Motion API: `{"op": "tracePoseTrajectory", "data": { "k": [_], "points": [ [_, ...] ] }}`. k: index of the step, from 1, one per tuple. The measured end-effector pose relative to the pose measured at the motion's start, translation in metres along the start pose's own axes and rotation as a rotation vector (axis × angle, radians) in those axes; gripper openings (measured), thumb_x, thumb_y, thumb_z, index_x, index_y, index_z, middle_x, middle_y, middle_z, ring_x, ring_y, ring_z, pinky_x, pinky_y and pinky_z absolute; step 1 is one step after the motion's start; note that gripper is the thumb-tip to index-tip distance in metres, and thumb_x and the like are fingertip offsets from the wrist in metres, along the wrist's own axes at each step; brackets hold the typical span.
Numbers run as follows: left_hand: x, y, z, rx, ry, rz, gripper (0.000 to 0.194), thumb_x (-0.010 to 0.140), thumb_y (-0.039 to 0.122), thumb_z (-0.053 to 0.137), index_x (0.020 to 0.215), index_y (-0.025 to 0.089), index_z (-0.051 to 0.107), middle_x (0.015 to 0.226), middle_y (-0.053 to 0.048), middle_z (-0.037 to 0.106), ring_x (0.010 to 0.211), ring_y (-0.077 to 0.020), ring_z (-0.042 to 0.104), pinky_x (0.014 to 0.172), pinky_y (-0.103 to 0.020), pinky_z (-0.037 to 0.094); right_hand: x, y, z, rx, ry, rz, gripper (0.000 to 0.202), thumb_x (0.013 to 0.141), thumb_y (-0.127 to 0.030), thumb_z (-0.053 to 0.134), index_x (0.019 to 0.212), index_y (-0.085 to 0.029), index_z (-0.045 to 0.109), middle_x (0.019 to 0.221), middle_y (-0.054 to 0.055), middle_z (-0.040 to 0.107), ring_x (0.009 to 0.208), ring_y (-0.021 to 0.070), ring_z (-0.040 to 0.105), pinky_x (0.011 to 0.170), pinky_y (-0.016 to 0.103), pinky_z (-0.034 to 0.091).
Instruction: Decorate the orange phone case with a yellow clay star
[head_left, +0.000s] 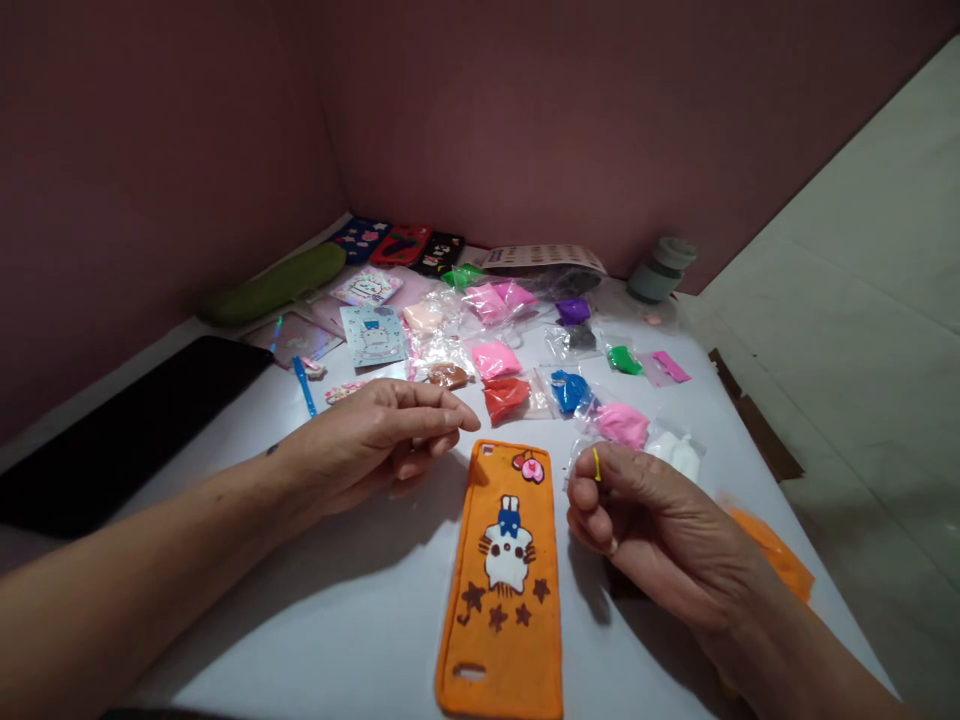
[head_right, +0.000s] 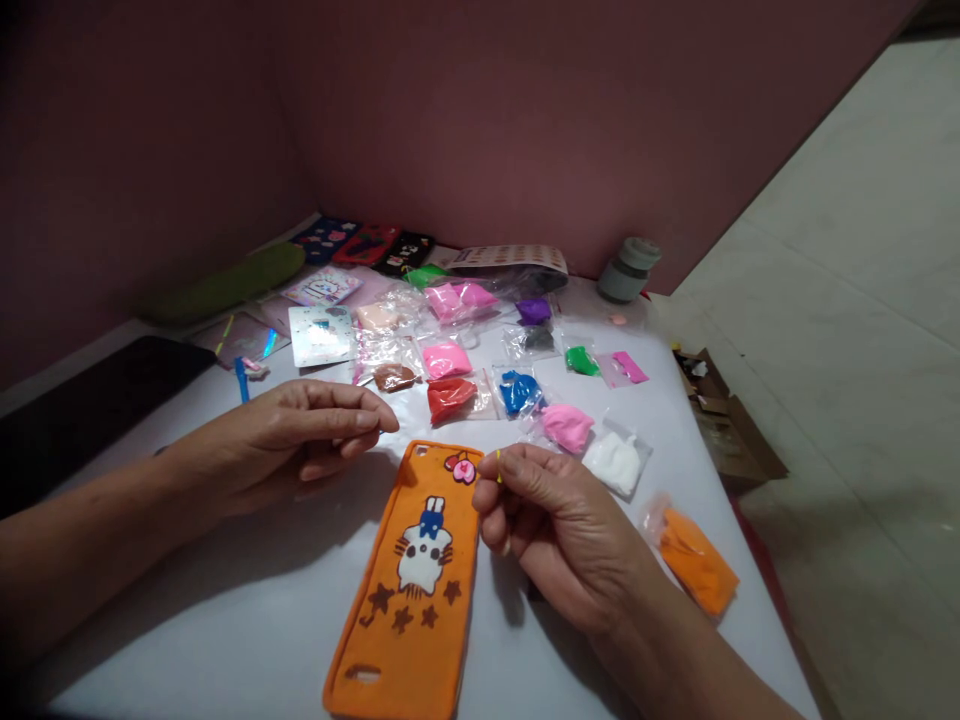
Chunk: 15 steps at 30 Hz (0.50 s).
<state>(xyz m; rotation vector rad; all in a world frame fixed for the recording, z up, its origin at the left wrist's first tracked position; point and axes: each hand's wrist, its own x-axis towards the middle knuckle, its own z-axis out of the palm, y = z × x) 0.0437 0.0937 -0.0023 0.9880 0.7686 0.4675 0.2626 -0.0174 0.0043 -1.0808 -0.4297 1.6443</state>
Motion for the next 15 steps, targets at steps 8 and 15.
{"op": "tracePoseTrajectory", "data": {
  "k": [8, 15],
  "points": [
    [-0.0003, -0.0002, -0.0007, 0.047, -0.009, 0.019, 0.011, 0.08, 0.024, 0.069, 0.084, 0.014, 0.073, 0.058, 0.003, 0.053, 0.036, -0.0026, 0.036, 0.031, -0.012, 0.033, -0.0001, -0.0005, -0.0002, -0.003, 0.006, 0.01, 0.022, 0.062, -0.028, 0.089, 0.067, -0.013, 0.073, 0.057, 0.001, 0.066, 0.044, 0.0056, 0.053, 0.046, 0.016, 0.045],
    [-0.0045, 0.0018, 0.0059, 0.214, -0.032, 0.109, 0.013, 0.082, 0.024, 0.069, 0.091, 0.015, 0.071, 0.056, 0.004, 0.052, 0.043, -0.0041, 0.043, 0.038, -0.01, 0.034, -0.0016, -0.0004, 0.0003, -0.026, 0.006, 0.028, 0.02, 0.065, -0.028, 0.087, 0.068, -0.012, 0.074, 0.054, 0.001, 0.066, 0.04, 0.0042, 0.053, 0.043, 0.013, 0.043]
  ]
}}
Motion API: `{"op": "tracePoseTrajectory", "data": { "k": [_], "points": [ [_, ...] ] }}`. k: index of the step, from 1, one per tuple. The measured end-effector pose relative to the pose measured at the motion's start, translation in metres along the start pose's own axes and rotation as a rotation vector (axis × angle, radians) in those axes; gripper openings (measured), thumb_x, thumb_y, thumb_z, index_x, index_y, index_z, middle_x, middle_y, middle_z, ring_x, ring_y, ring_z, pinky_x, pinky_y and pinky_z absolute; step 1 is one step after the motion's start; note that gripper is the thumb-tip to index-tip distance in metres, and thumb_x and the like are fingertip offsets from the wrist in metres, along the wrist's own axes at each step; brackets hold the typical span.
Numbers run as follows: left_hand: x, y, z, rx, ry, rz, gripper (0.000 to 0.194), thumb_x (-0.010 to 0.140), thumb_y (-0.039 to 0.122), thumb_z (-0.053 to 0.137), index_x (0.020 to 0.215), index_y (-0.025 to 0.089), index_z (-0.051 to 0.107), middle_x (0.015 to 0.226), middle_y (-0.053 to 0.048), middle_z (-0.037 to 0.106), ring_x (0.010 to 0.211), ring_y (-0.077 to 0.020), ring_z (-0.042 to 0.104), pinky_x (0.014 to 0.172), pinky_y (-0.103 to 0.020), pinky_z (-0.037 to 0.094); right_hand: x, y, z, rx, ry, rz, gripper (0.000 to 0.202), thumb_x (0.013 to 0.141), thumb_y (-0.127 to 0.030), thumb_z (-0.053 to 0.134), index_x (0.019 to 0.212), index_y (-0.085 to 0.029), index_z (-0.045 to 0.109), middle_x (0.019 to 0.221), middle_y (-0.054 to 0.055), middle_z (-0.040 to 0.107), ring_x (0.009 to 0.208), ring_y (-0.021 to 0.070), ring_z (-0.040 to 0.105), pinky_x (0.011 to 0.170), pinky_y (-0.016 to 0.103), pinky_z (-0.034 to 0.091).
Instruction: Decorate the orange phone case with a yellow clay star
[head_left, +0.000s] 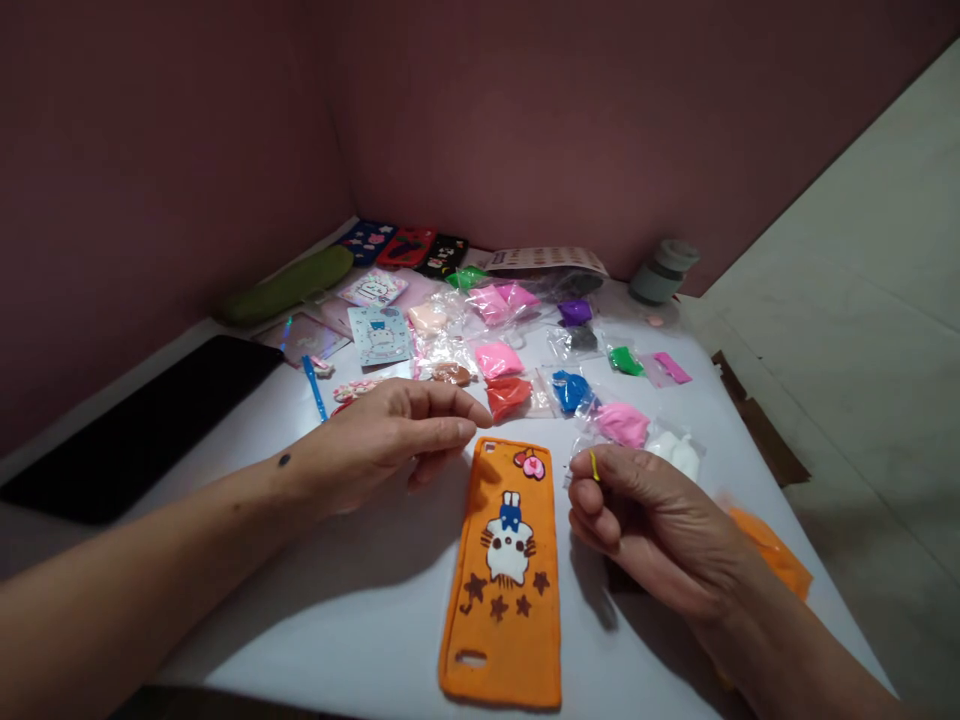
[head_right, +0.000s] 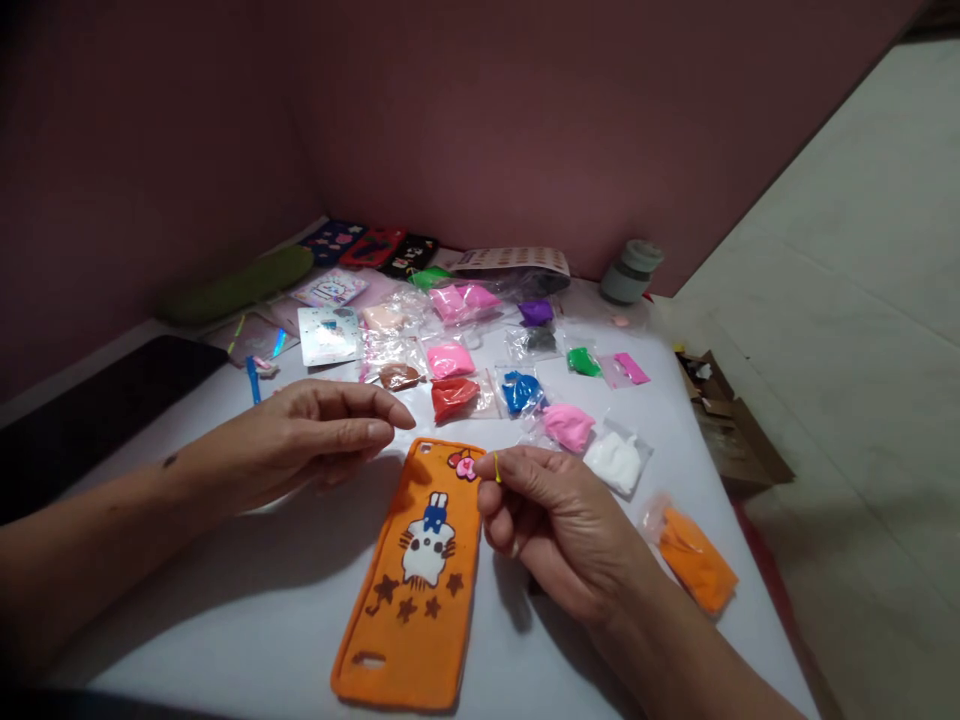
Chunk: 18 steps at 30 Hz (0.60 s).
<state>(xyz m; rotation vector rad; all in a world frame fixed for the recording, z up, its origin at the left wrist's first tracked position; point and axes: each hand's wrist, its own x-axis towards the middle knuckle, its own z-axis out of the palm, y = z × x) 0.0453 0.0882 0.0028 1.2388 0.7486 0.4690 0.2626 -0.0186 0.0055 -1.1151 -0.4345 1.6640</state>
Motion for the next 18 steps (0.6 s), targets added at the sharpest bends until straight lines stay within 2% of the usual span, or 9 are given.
{"op": "tracePoseTrajectory", "data": {
  "k": [5, 9, 11, 14, 18],
  "points": [
    [-0.018, 0.028, 0.02, 0.144, -0.041, 0.023, 0.02, 0.085, 0.027, 0.068, 0.102, 0.017, 0.067, 0.065, 0.003, 0.055, 0.051, -0.0074, 0.048, 0.042, -0.014, 0.04, 0.001, 0.001, 0.0, -0.048, -0.018, 0.012, 0.028, 0.058, -0.032, 0.091, 0.069, -0.011, 0.076, 0.054, 0.001, 0.067, 0.04, 0.0044, 0.054, 0.041, 0.012, 0.042],
    [-0.029, 0.042, 0.043, 0.423, -0.057, 0.057, 0.024, 0.089, 0.026, 0.06, 0.11, 0.015, 0.061, 0.066, 0.005, 0.052, 0.052, -0.0087, 0.046, 0.041, -0.016, 0.038, -0.001, 0.003, 0.003, -0.096, -0.06, 0.042, 0.032, 0.056, -0.034, 0.093, 0.067, -0.011, 0.074, 0.051, 0.0, 0.066, 0.037, 0.0034, 0.053, 0.039, 0.011, 0.041],
    [-0.028, 0.038, 0.053, 0.599, -0.052, 0.221, 0.021, 0.088, 0.02, 0.06, 0.108, 0.012, 0.063, 0.068, 0.004, 0.054, 0.058, -0.0094, 0.05, 0.047, -0.016, 0.042, -0.003, 0.004, 0.004, -0.119, -0.091, 0.066, 0.032, 0.057, -0.035, 0.093, 0.064, -0.011, 0.073, 0.05, 0.001, 0.066, 0.035, 0.0031, 0.052, 0.037, 0.011, 0.039],
    [-0.02, 0.025, 0.062, 0.668, -0.073, 0.323, 0.021, 0.084, 0.015, 0.066, 0.105, 0.012, 0.066, 0.07, 0.002, 0.061, 0.06, -0.0104, 0.055, 0.05, -0.017, 0.043, -0.005, 0.007, 0.004, -0.144, -0.126, 0.106, 0.033, 0.059, -0.035, 0.092, 0.063, -0.01, 0.071, 0.051, 0.002, 0.066, 0.035, 0.0037, 0.053, 0.035, 0.01, 0.039],
    [-0.013, 0.009, 0.063, 0.726, -0.046, 0.503, 0.016, 0.081, 0.007, 0.068, 0.097, 0.008, 0.071, 0.076, -0.003, 0.065, 0.065, -0.0117, 0.059, 0.058, -0.02, 0.046, -0.004, 0.008, 0.002, -0.147, -0.139, 0.137, 0.034, 0.059, -0.036, 0.092, 0.066, -0.011, 0.071, 0.052, 0.002, 0.066, 0.036, 0.0039, 0.055, 0.035, 0.01, 0.04]
  ]
}}
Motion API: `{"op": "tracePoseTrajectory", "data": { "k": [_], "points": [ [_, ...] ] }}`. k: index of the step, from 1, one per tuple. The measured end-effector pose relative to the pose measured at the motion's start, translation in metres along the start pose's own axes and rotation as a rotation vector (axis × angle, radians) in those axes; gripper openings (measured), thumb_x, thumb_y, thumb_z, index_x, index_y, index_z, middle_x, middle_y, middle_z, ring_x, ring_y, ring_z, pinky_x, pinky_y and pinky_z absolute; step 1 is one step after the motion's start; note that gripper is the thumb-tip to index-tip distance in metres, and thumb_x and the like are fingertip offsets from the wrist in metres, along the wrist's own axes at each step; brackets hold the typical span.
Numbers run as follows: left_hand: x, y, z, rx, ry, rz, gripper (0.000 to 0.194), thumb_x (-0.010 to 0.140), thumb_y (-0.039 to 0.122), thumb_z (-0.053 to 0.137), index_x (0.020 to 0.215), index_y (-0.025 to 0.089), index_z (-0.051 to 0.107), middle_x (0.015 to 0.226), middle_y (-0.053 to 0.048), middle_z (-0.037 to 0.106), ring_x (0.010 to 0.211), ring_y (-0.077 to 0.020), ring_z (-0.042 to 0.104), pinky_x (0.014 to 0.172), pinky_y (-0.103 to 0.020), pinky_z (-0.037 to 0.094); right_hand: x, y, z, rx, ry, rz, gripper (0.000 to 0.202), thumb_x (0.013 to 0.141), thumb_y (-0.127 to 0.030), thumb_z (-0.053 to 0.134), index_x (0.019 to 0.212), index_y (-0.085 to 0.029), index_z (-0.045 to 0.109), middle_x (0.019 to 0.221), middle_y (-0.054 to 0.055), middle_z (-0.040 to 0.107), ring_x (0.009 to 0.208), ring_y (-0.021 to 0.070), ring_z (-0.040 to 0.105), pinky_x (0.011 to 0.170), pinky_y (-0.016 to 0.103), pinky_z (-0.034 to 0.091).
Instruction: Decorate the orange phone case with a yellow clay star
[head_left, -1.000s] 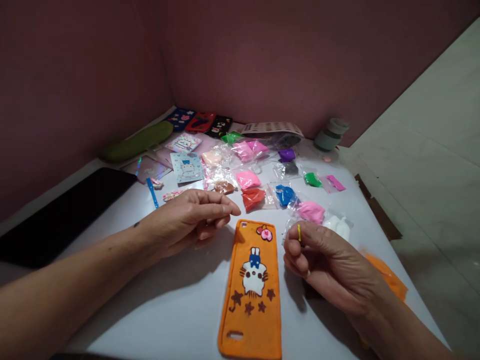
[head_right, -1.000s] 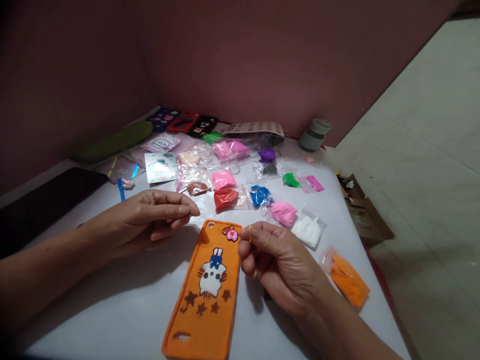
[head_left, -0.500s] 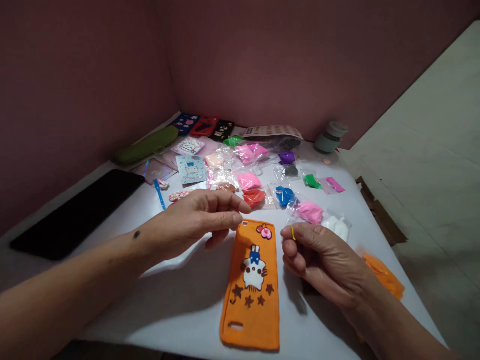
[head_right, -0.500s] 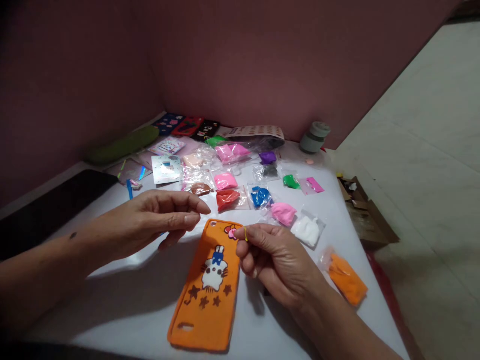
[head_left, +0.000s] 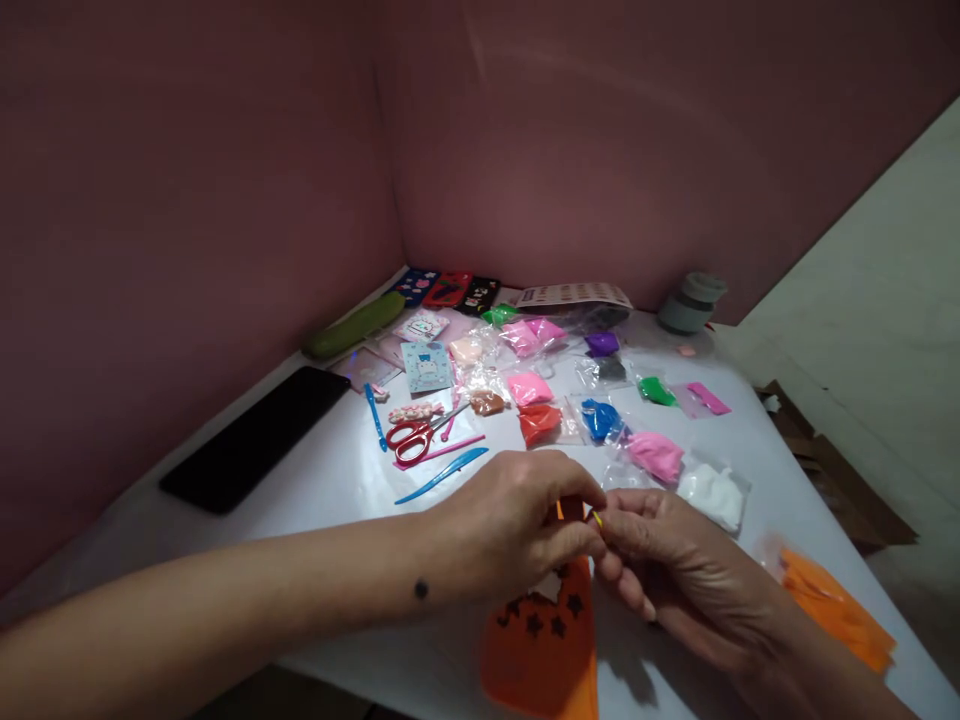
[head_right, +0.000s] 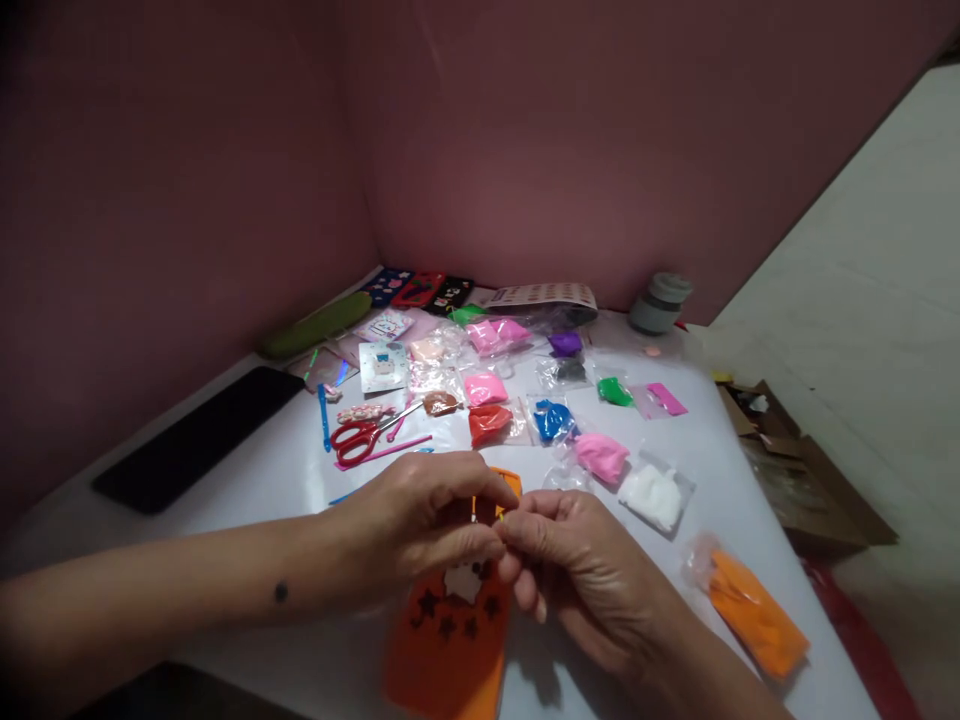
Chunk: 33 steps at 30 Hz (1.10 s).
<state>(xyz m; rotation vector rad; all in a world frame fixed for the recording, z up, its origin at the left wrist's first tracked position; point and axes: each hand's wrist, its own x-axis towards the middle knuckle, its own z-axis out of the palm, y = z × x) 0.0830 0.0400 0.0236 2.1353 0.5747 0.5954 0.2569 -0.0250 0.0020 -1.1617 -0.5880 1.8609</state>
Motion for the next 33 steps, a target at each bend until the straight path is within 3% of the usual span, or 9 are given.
{"op": "tracePoseTrajectory", "data": {
  "k": [6, 12, 19, 26, 33],
  "points": [
    [-0.005, -0.01, 0.008, 0.063, 0.11, 0.22, 0.014, 0.087, 0.01, 0.062, 0.093, 0.005, 0.073, 0.082, -0.009, 0.064, 0.068, -0.0141, 0.061, 0.06, -0.022, 0.048, 0.0, 0.0, -0.002, 0.019, 0.008, 0.01, 0.033, 0.06, -0.034, 0.093, 0.07, -0.011, 0.072, 0.054, 0.003, 0.067, 0.038, 0.004, 0.056, 0.036, 0.009, 0.04],
    [-0.006, -0.019, 0.009, 0.084, 0.212, 0.314, 0.015, 0.09, 0.01, 0.059, 0.092, 0.005, 0.073, 0.082, -0.009, 0.065, 0.073, -0.0142, 0.063, 0.064, -0.021, 0.052, 0.0, 0.002, -0.003, 0.024, -0.008, 0.018, 0.025, 0.066, -0.027, 0.09, 0.074, -0.01, 0.074, 0.059, 0.004, 0.07, 0.041, 0.0042, 0.058, 0.04, 0.01, 0.043],
    [-0.01, -0.027, 0.015, 0.153, 0.272, 0.338, 0.02, 0.094, 0.014, 0.054, 0.088, 0.007, 0.072, 0.081, -0.009, 0.064, 0.066, -0.0134, 0.062, 0.058, -0.021, 0.051, 0.002, 0.004, -0.003, -0.013, -0.012, 0.006, 0.021, 0.069, -0.027, 0.087, 0.073, -0.01, 0.075, 0.06, 0.004, 0.069, 0.043, 0.0037, 0.057, 0.042, 0.01, 0.042],
    [-0.009, -0.029, 0.012, 0.138, 0.236, 0.355, 0.015, 0.088, 0.014, 0.061, 0.095, 0.003, 0.069, 0.084, -0.011, 0.067, 0.072, -0.0163, 0.063, 0.063, -0.023, 0.053, 0.003, 0.003, -0.002, -0.044, 0.042, -0.021, 0.023, 0.069, -0.03, 0.087, 0.07, -0.012, 0.074, 0.06, 0.003, 0.069, 0.044, 0.004, 0.057, 0.043, 0.011, 0.042],
    [-0.01, -0.029, 0.011, 0.136, 0.224, 0.329, 0.014, 0.092, 0.015, 0.055, 0.09, 0.009, 0.068, 0.08, -0.008, 0.067, 0.069, -0.0141, 0.064, 0.06, -0.021, 0.052, 0.0, 0.003, 0.001, -0.122, 0.064, -0.033, 0.026, 0.072, -0.036, 0.085, 0.071, -0.013, 0.074, 0.058, 0.002, 0.068, 0.044, 0.0037, 0.056, 0.043, 0.011, 0.041]
  ]
}}
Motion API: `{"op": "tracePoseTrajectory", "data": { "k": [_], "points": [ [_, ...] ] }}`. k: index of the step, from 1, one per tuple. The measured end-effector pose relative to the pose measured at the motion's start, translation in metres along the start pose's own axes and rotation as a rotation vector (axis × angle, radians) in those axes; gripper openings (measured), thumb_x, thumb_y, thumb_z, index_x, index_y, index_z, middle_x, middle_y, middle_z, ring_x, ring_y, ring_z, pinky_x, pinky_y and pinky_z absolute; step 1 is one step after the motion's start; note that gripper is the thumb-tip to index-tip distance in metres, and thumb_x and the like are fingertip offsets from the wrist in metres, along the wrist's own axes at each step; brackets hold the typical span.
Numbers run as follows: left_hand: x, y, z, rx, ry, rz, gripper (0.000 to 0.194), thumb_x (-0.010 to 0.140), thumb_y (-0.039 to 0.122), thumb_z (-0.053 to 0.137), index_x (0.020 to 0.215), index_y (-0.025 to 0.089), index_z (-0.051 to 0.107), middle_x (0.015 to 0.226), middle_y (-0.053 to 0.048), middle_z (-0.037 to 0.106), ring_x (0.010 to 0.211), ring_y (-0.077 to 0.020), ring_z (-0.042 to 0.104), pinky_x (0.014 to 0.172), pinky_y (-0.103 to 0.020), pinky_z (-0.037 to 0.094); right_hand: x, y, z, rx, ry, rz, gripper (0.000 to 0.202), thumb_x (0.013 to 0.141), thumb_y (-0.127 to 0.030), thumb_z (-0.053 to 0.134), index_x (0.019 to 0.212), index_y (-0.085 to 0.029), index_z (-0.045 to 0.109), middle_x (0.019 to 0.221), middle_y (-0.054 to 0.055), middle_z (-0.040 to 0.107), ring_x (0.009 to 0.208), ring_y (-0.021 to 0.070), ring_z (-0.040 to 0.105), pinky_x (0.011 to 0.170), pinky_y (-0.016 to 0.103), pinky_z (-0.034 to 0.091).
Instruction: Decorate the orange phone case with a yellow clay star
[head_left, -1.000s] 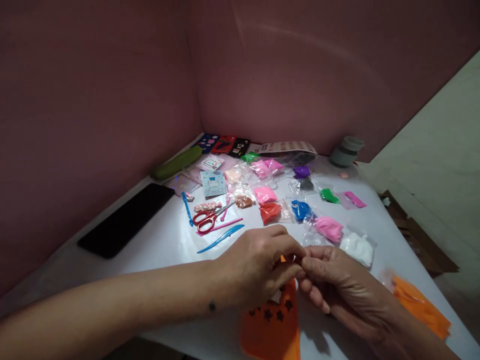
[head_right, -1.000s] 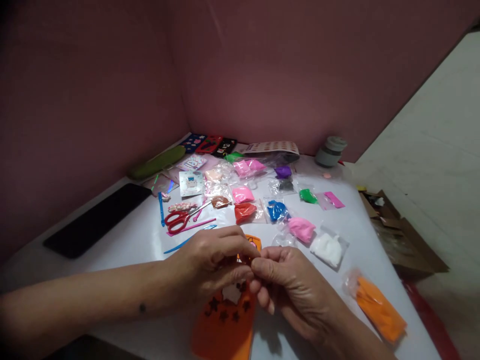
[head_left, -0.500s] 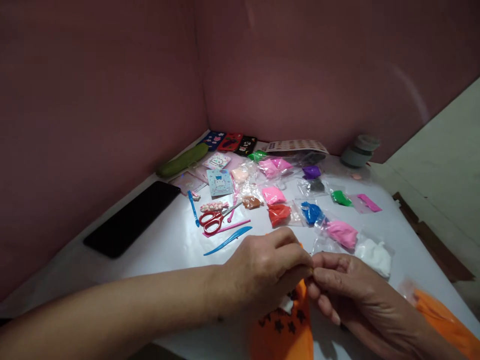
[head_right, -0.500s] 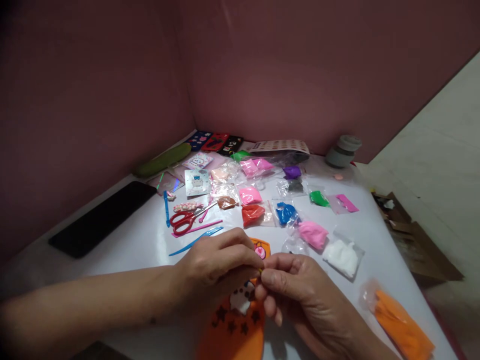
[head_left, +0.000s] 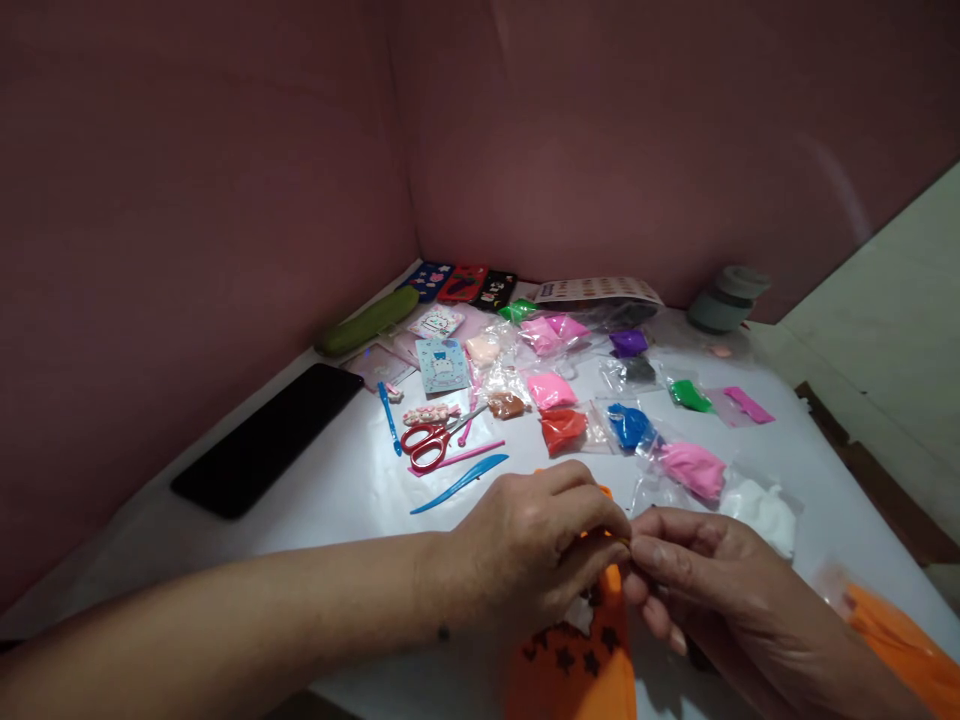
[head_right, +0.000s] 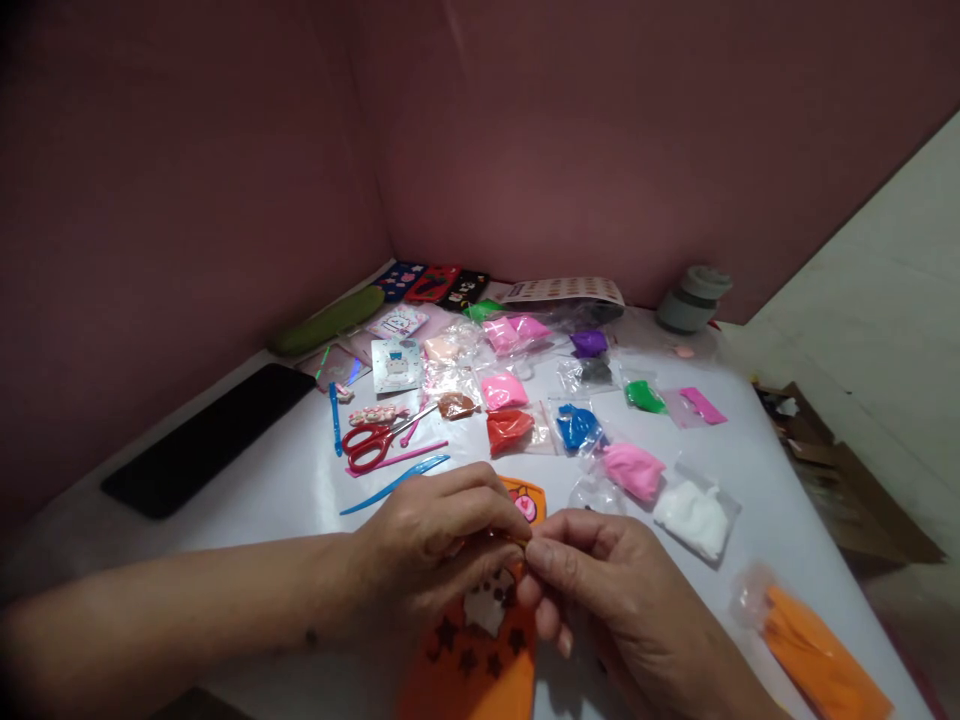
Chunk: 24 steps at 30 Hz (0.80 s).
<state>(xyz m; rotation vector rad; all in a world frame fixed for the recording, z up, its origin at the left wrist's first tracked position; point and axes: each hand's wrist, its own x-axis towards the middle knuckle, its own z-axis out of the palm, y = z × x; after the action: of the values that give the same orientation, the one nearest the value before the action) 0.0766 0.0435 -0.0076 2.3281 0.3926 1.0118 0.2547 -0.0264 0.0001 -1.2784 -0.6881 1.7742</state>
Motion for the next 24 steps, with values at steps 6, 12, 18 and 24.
{"op": "tracePoseTrajectory", "data": {
  "k": [6, 12, 18, 24],
  "points": [
    [0.0004, -0.0006, 0.0019, 0.011, 0.007, 0.001, 0.016, 0.094, 0.018, 0.054, 0.089, 0.01, 0.067, 0.079, -0.007, 0.067, 0.068, -0.0136, 0.063, 0.06, -0.021, 0.052, -0.0003, 0.0031, -0.0024, -0.08, 0.02, -0.023, 0.029, 0.075, -0.042, 0.082, 0.069, -0.015, 0.074, 0.059, 0.002, 0.068, 0.046, 0.0041, 0.055, 0.044, 0.012, 0.039],
    [0.0002, -0.0004, 0.0006, 0.017, -0.003, -0.01, 0.014, 0.093, 0.017, 0.056, 0.09, 0.009, 0.066, 0.077, -0.007, 0.065, 0.066, -0.0133, 0.061, 0.058, -0.021, 0.05, -0.0003, 0.0054, -0.0073, -0.15, 0.019, -0.036, 0.03, 0.08, -0.044, 0.077, 0.071, -0.015, 0.074, 0.061, 0.002, 0.068, 0.049, 0.0047, 0.056, 0.047, 0.013, 0.04],
    [0.0002, 0.0015, 0.0006, 0.009, -0.02, -0.032, 0.015, 0.093, 0.014, 0.053, 0.087, 0.01, 0.066, 0.076, -0.006, 0.065, 0.066, -0.0129, 0.06, 0.058, -0.021, 0.05, -0.0003, 0.0054, -0.0072, -0.148, 0.021, -0.046, 0.03, 0.079, -0.044, 0.078, 0.069, -0.015, 0.074, 0.062, 0.003, 0.067, 0.051, 0.006, 0.056, 0.047, 0.015, 0.039],
    [0.0001, 0.0024, -0.001, 0.003, -0.016, -0.027, 0.013, 0.092, 0.016, 0.055, 0.092, 0.009, 0.066, 0.076, -0.006, 0.065, 0.064, -0.0123, 0.058, 0.058, -0.021, 0.05, -0.0014, 0.0037, -0.0039, -0.129, 0.047, -0.042, 0.029, 0.077, -0.043, 0.08, 0.069, -0.016, 0.075, 0.06, 0.001, 0.065, 0.049, 0.0056, 0.054, 0.046, 0.015, 0.039]
  ]
}}
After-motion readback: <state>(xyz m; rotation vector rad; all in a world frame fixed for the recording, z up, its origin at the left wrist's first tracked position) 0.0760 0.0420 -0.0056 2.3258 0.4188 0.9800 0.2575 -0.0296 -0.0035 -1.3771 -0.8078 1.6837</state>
